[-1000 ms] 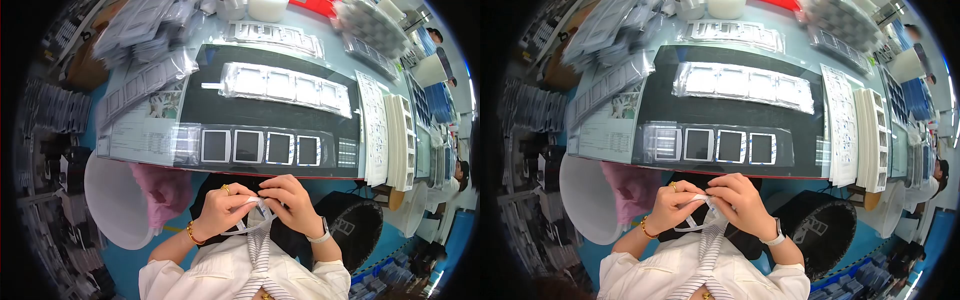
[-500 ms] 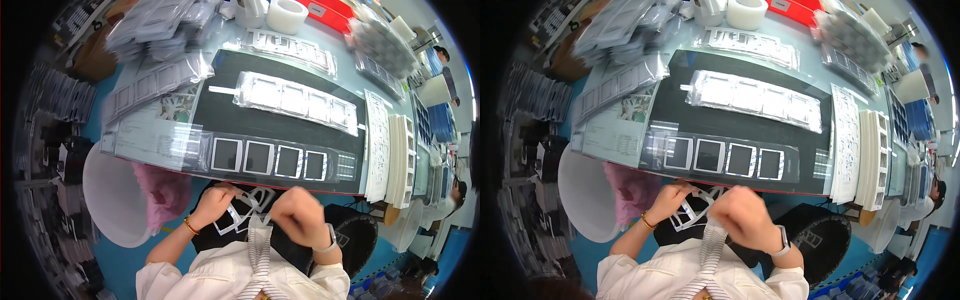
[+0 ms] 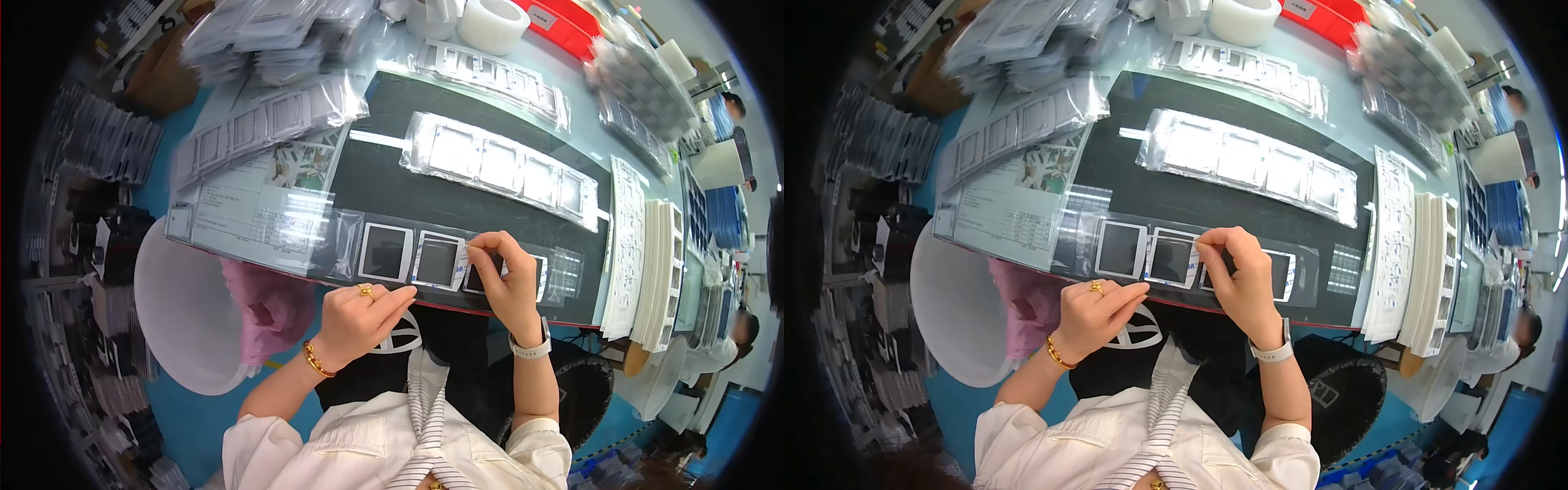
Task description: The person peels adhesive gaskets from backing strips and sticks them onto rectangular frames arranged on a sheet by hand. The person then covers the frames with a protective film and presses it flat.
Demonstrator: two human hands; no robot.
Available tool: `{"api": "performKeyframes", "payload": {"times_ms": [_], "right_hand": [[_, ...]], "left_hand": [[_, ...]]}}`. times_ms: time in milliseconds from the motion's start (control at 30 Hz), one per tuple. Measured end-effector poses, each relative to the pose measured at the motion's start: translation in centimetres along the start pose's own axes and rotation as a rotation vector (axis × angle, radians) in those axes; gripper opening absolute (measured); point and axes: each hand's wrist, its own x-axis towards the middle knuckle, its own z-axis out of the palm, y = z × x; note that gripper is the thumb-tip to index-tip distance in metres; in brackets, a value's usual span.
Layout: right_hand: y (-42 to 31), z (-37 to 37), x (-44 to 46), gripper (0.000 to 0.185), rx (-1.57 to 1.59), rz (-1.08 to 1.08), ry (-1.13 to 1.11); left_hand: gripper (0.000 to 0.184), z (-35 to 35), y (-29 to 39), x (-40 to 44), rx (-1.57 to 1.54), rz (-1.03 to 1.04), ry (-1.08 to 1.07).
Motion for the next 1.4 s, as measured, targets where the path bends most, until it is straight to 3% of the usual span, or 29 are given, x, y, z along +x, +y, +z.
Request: {"api": "performKeyframes", "payload": {"times_ms": [1400], "right_hand": [[0.1,0.1,0.0,0.008,-0.043,-0.043,0.007]], "left_hand": [[0.022,0.7,1.1,0.9,0.024,-0.022,-0.055]]}}
